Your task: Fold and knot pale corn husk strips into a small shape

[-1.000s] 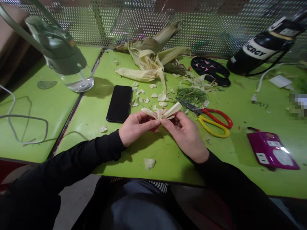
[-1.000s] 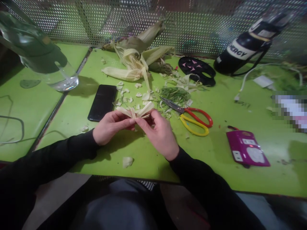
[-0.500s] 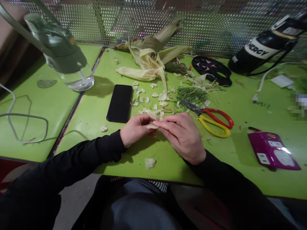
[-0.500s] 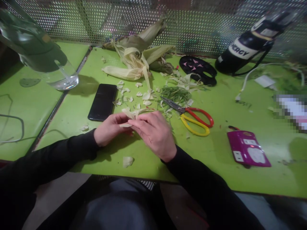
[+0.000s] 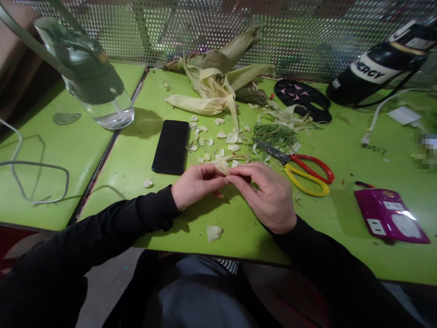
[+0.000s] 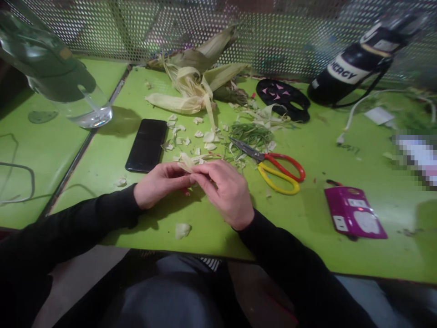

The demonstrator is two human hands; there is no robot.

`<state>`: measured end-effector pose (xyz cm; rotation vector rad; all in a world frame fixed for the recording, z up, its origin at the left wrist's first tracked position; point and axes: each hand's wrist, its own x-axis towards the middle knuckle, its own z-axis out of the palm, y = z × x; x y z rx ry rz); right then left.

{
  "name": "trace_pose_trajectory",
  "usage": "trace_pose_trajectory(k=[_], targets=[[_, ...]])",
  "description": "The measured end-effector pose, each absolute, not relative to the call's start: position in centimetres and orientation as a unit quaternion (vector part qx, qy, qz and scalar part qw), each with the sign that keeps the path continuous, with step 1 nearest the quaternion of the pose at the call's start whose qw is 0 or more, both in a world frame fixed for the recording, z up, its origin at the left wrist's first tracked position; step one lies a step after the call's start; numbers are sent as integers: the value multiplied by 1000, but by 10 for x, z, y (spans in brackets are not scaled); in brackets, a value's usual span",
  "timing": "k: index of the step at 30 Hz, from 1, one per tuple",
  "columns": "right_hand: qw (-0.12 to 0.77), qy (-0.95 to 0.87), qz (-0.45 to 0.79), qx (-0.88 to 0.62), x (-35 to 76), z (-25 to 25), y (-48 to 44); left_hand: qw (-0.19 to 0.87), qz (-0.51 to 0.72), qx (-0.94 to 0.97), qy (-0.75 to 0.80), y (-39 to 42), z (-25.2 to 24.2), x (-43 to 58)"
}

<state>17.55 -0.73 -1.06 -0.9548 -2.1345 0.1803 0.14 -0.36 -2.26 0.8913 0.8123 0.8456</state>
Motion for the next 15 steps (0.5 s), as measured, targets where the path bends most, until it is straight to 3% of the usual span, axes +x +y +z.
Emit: trace_pose_trajectory(k=[7, 15], targets=[[392, -832, 80, -383, 176, -9, -6, 744, 401, 373, 382, -3, -21, 0], [424, -754, 222, -451, 177, -14, -7, 771, 410, 309, 375, -2, -18, 1]])
